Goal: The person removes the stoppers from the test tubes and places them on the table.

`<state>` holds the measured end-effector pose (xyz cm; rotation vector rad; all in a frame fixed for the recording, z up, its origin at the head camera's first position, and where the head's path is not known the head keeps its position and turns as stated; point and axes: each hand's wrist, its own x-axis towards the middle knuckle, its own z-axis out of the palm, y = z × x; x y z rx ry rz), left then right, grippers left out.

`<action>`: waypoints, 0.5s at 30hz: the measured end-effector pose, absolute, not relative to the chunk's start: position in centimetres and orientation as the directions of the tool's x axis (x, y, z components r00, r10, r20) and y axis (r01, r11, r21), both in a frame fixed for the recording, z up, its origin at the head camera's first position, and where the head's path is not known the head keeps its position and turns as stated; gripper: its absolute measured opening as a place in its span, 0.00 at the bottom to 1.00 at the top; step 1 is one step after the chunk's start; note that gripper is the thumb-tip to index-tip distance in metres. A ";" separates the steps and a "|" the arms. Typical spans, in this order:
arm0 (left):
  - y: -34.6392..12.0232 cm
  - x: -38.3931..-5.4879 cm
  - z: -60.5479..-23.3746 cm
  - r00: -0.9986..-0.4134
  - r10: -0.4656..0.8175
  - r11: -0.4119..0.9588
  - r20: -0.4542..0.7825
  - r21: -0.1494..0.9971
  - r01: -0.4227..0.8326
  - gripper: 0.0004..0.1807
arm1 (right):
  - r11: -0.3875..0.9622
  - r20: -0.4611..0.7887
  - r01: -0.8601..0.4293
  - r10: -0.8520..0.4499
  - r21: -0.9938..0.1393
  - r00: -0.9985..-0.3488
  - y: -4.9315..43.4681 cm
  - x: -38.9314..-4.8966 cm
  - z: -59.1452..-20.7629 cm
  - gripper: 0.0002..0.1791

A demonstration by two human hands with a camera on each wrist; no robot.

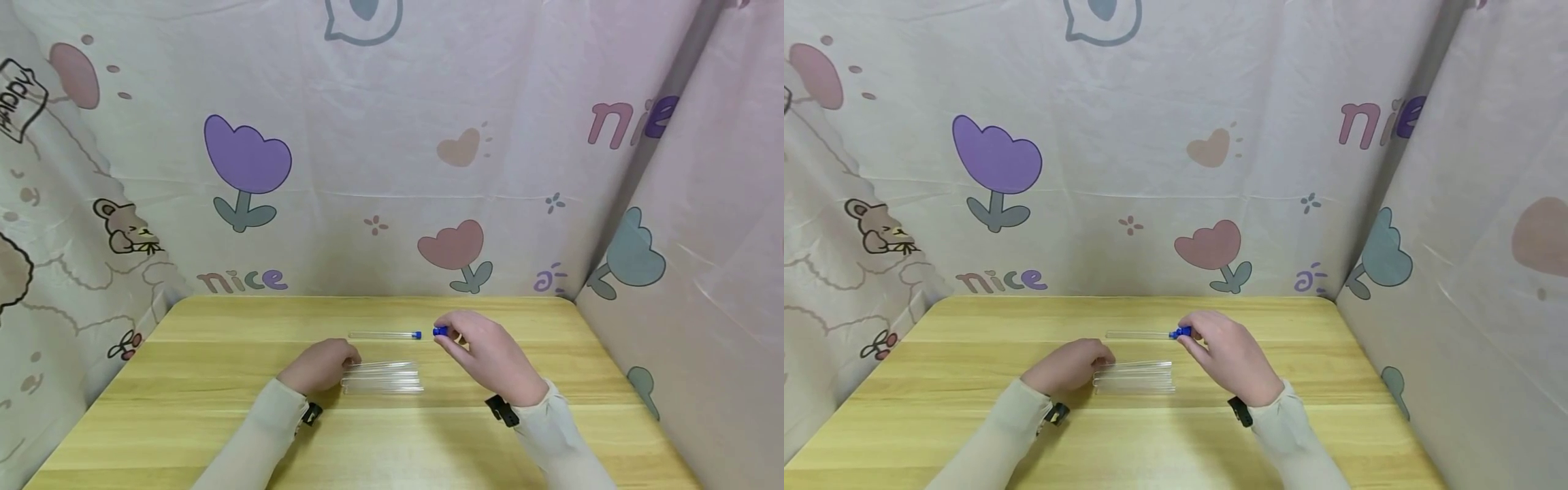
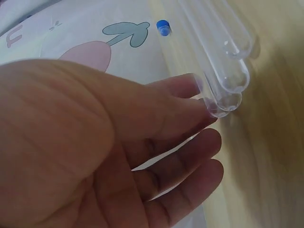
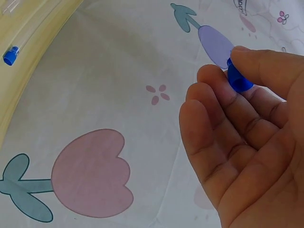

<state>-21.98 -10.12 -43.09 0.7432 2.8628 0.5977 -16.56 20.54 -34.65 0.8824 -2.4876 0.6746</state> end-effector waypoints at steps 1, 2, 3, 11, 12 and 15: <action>-10.1 -22.0 -43.2 -0.873 0.487 0.805 -0.025 0.401 0.437 0.13 | 0.683 0.523 -0.667 -0.468 -0.297 -0.712 20.5 -16.6 -34.6 0.06; -10.1 -22.0 -43.2 -0.873 0.487 0.807 -0.027 0.397 0.438 0.14 | 0.684 0.522 -0.668 -0.471 -0.293 -0.711 20.5 -16.6 -34.6 0.06; -10.0 -22.1 -43.3 -0.874 0.486 0.809 -0.030 0.393 0.437 0.14 | 0.686 0.522 -0.669 -0.474 -0.286 -0.709 20.5 -16.6 -34.6 0.06; -9.4 -22.0 -43.2 -0.870 0.491 0.800 -0.038 0.416 0.433 0.11 | 0.687 0.558 -0.684 -0.477 -0.245 -0.679 20.8 -16.8 -34.9 0.08; -9.4 -21.9 -43.0 -0.871 0.489 0.801 -0.037 0.415 0.432 0.11 | 0.685 0.560 -0.686 -0.479 -0.244 -0.677 20.8 -16.8 -35.0 0.08; -9.2 -21.5 -42.5 -0.871 0.491 0.800 -0.024 0.409 0.440 0.13 | 0.685 0.546 -0.679 -0.474 -0.265 -0.691 21.0 -16.9 -35.1 0.08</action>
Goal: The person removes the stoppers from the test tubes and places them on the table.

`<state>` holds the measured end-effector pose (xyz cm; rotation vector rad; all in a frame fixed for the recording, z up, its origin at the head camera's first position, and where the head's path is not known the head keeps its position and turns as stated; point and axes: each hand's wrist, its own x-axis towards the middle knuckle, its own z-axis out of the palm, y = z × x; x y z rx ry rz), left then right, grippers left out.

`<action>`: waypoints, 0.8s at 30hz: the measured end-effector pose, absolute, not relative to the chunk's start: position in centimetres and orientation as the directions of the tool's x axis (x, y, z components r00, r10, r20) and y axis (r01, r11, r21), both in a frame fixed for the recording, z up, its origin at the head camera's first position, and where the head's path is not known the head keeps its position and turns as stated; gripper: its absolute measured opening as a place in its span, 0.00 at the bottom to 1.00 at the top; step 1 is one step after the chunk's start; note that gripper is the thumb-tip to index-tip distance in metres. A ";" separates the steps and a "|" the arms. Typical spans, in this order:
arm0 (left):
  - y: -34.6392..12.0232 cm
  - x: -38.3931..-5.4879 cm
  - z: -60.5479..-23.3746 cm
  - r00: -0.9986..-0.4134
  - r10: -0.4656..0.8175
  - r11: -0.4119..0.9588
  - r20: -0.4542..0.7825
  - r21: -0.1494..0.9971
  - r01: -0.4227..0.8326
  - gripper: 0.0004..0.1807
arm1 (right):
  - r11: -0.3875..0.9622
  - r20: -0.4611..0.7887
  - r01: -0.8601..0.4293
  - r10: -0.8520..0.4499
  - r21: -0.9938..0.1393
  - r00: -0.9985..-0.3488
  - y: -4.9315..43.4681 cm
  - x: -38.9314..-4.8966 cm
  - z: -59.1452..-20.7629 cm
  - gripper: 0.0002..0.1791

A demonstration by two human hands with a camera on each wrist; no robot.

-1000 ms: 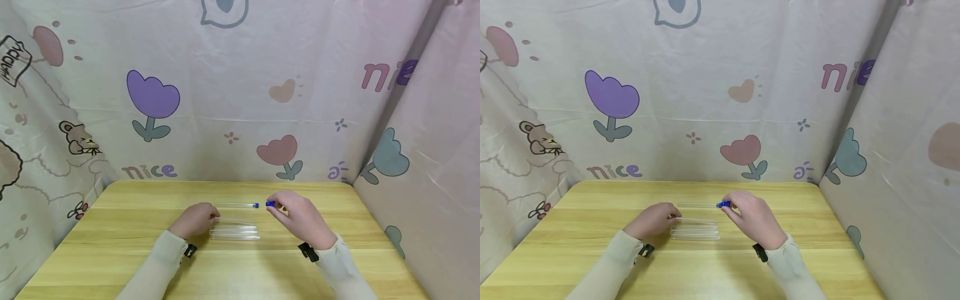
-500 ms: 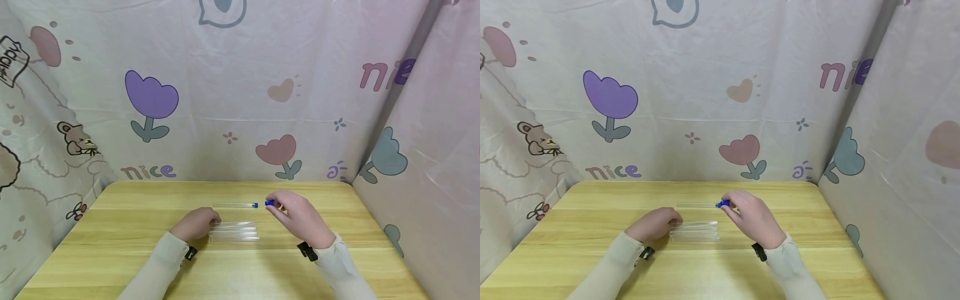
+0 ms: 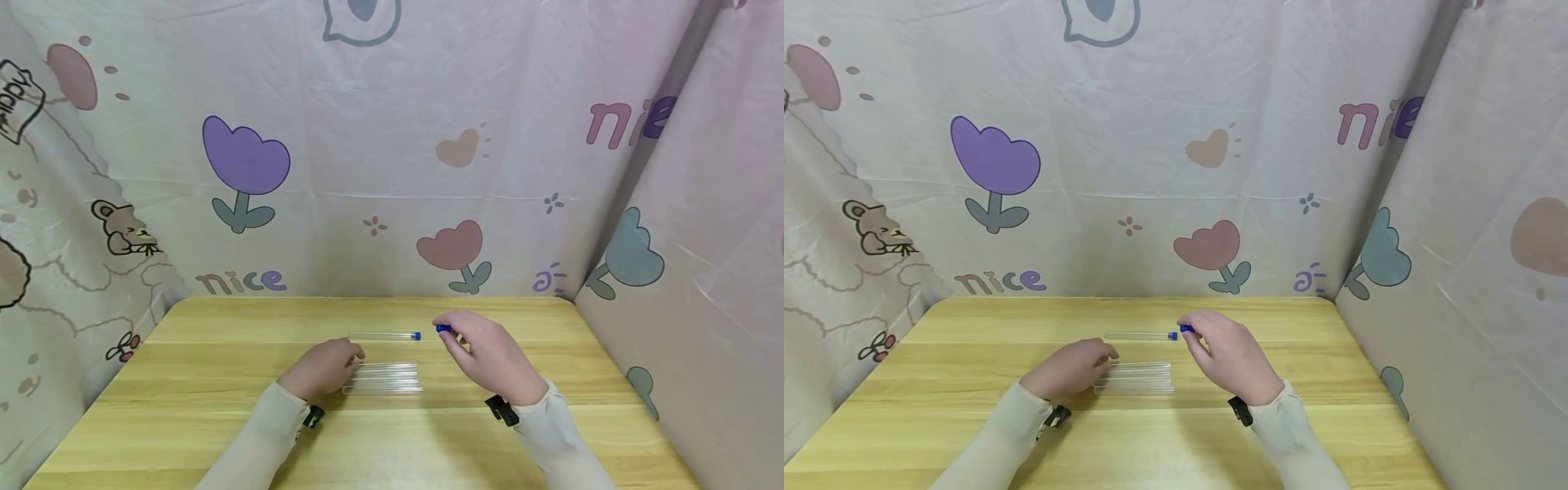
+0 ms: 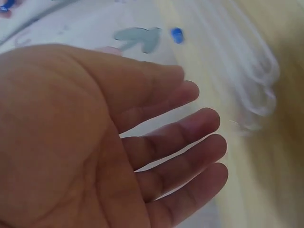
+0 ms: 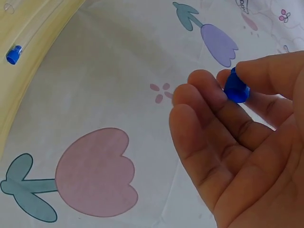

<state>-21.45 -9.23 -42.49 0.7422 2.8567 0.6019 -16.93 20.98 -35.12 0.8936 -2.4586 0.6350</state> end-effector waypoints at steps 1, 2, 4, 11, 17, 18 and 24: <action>-9.2 -21.3 -42.2 -0.868 0.497 0.794 -0.012 0.409 0.449 0.13 | 0.685 0.535 -0.671 -0.467 -0.284 -0.704 21.0 -16.9 -35.1 0.08; -9.2 -21.1 -41.9 -0.865 0.502 0.792 -0.001 0.403 0.459 0.14 | 0.685 0.522 -0.660 -0.457 -0.310 -0.720 21.0 -16.9 -35.2 0.07; -9.1 -20.7 -41.3 -0.859 0.512 0.784 0.027 0.396 0.479 0.15 | 0.683 0.493 -0.633 -0.435 -0.364 -0.754 20.9 -16.9 -35.2 0.06; -9.1 -20.2 -39.5 -0.870 0.487 0.794 0.075 0.376 0.477 0.19 | 0.678 0.378 -0.518 -0.361 -0.522 -0.853 21.3 -17.8 -35.5 0.07; -9.5 -20.3 -39.2 -0.877 0.476 0.798 0.070 0.385 0.464 0.21 | 0.699 0.388 -0.511 -0.346 -0.501 -0.854 23.3 -19.7 -37.4 0.05; -9.5 -20.3 -39.2 -0.876 0.477 0.797 0.069 0.386 0.464 0.21 | 0.709 0.390 -0.511 -0.347 -0.486 -0.853 23.7 -19.9 -37.8 0.05; -9.8 -20.3 -39.5 -0.880 0.472 0.797 0.054 0.399 0.452 0.22 | 0.778 0.349 -0.461 -0.328 -0.428 -0.878 26.3 -20.6 -39.6 0.06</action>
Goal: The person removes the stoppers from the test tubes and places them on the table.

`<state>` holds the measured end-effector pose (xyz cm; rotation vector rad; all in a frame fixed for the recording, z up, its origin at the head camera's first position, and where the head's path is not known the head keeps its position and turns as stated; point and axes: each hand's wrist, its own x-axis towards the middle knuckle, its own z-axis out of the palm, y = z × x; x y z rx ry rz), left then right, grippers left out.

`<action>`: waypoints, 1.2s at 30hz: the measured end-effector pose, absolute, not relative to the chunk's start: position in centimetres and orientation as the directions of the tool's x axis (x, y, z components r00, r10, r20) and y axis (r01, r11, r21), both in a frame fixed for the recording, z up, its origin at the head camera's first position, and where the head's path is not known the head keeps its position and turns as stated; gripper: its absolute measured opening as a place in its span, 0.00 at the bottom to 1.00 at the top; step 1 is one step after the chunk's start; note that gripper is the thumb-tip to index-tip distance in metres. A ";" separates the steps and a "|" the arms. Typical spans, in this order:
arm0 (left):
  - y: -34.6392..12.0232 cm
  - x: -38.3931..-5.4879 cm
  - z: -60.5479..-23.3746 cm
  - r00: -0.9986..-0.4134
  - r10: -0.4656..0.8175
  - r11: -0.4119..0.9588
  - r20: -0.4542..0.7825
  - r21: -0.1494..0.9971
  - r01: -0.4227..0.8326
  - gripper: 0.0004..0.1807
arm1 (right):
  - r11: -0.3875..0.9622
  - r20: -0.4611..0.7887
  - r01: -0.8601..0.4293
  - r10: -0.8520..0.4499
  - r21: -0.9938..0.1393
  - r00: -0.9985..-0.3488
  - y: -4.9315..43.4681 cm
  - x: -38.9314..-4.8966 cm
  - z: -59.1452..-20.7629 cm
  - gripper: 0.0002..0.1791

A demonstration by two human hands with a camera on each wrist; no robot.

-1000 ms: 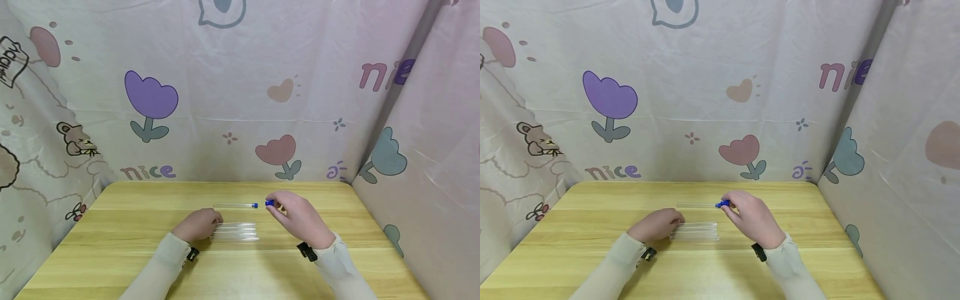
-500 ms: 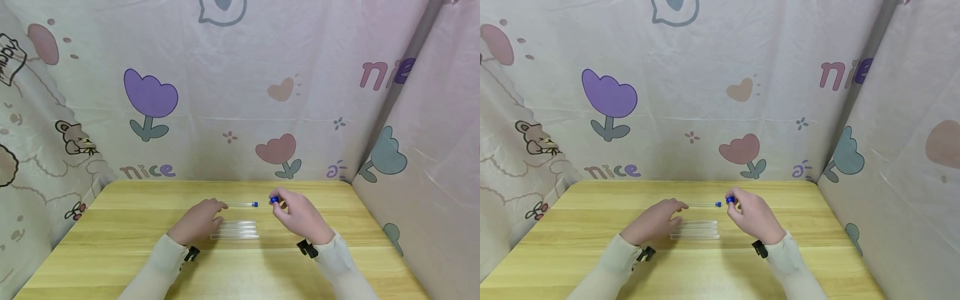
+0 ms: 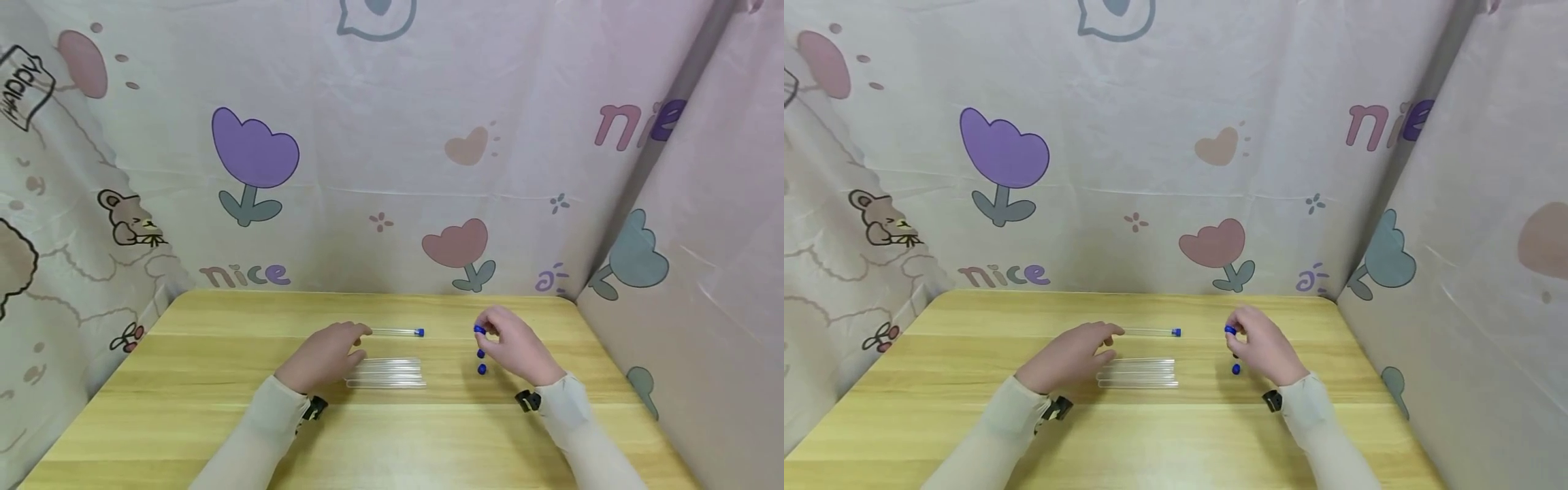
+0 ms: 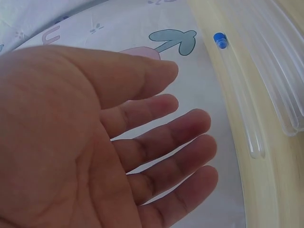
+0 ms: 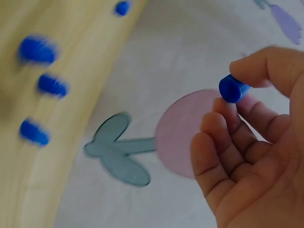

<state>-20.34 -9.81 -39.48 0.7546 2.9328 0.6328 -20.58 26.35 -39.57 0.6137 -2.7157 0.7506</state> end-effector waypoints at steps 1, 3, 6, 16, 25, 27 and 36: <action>-9.9 -20.4 -39.5 -0.882 0.469 0.798 0.052 0.402 0.448 0.22 | 0.788 0.325 -0.448 -0.330 -0.422 -0.886 26.7 -20.6 -39.7 0.05; -10.0 -20.4 -39.5 -0.885 0.463 0.802 0.045 0.405 0.440 0.23 | 0.812 0.267 -0.428 -0.344 -0.397 -0.900 27.2 -20.5 -40.0 0.07; -10.1 -20.3 -39.5 -0.888 0.458 0.809 0.036 0.398 0.433 0.24 | 0.847 0.187 -0.407 -0.363 -0.341 -0.913 27.7 -20.1 -40.3 0.09; -10.3 -20.2 -39.0 -0.892 0.451 0.815 0.030 0.393 0.425 0.23 | 0.915 0.074 -0.343 -0.335 -0.214 -0.939 28.0 -19.7 -42.4 0.06; -10.4 -20.0 -38.8 -0.898 0.440 0.819 0.019 0.401 0.410 0.23 | 0.924 0.024 -0.305 -0.308 -0.230 -0.951 28.0 -20.3 -44.0 0.09; -10.4 -19.9 -38.8 -0.899 0.438 0.821 0.019 0.398 0.409 0.22 | 0.924 0.018 -0.294 -0.299 -0.244 -0.954 28.1 -20.2 -44.0 0.09; -10.4 -19.6 -38.2 -0.886 0.460 0.810 0.053 0.385 0.443 0.22 | 0.932 0.018 -0.208 -0.212 -0.298 -0.977 27.5 -18.5 -41.9 0.08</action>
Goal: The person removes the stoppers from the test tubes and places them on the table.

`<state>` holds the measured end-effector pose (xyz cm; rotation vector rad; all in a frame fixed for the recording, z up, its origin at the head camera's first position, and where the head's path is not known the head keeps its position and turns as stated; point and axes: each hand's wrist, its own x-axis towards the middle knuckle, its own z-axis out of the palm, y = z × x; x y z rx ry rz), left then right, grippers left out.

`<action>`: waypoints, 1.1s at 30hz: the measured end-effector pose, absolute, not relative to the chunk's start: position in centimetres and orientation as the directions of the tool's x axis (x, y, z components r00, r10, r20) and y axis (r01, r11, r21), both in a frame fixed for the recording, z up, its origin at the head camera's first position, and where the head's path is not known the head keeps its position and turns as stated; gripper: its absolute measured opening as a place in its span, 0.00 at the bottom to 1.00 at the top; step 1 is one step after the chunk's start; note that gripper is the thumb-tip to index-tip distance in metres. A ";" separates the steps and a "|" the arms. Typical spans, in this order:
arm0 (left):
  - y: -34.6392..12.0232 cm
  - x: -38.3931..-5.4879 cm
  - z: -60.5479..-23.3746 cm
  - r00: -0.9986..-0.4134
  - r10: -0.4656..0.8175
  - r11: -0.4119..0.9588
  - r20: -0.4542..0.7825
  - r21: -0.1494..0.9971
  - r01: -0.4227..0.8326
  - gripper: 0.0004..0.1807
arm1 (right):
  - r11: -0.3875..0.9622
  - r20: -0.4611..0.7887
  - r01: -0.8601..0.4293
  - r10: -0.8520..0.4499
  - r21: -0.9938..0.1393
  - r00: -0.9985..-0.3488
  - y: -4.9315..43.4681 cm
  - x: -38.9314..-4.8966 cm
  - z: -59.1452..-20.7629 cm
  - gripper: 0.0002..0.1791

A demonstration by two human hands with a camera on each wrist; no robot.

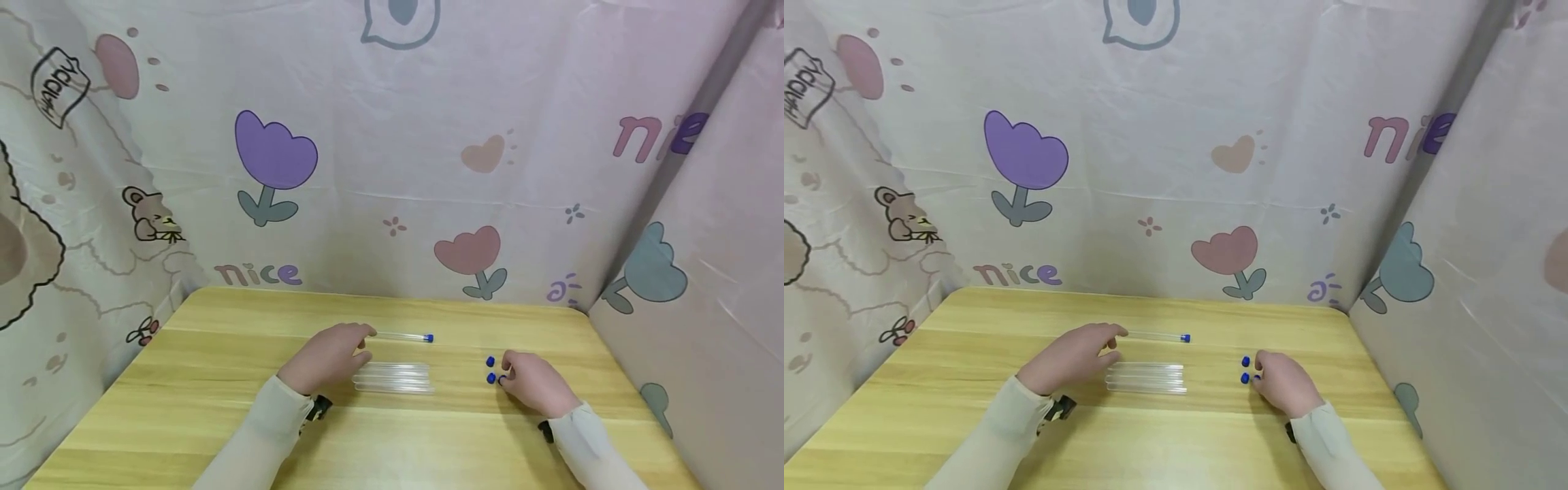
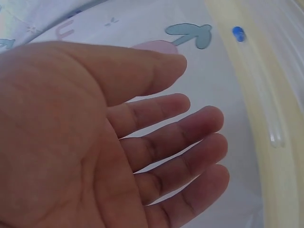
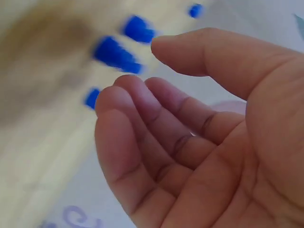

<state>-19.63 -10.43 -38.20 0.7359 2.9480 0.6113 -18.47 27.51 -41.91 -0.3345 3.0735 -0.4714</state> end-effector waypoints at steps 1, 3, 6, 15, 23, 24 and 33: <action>-10.4 -19.5 -38.1 -0.885 0.461 0.808 0.061 0.384 0.447 0.22 | 0.930 0.034 -0.213 -0.213 -0.301 -0.976 27.3 -18.3 -41.4 0.08; -10.4 -19.3 -37.8 -0.887 0.456 0.810 0.076 0.379 0.448 0.22 | 0.919 0.070 -0.237 -0.227 -0.316 -0.972 26.6 -18.0 -40.2 0.06; -10.4 -19.1 -37.3 -0.891 0.442 0.814 0.101 0.371 0.446 0.22 | 0.890 0.151 -0.307 -0.271 -0.338 -0.951 25.3 -18.0 -38.6 0.04; -10.8 -18.9 -36.3 -0.895 0.411 0.816 0.172 0.369 0.446 0.21 | 0.858 0.326 -0.389 -0.281 -0.336 -0.902 21.7 -18.3 -36.1 0.07; -11.2 -19.0 -36.1 -0.899 0.396 0.822 0.187 0.364 0.438 0.23 | 0.848 0.360 -0.406 -0.281 -0.340 -0.890 20.6 -16.9 -35.3 0.07; -11.3 -19.0 -36.1 -0.900 0.392 0.824 0.189 0.364 0.435 0.23 | 0.851 0.372 -0.411 -0.284 -0.327 -0.884 20.6 -16.7 -35.2 0.07; -11.7 -18.8 -35.9 -0.905 0.373 0.828 0.205 0.366 0.424 0.22 | 0.875 0.437 -0.405 -0.264 -0.267 -0.860 20.7 -16.4 -35.2 0.10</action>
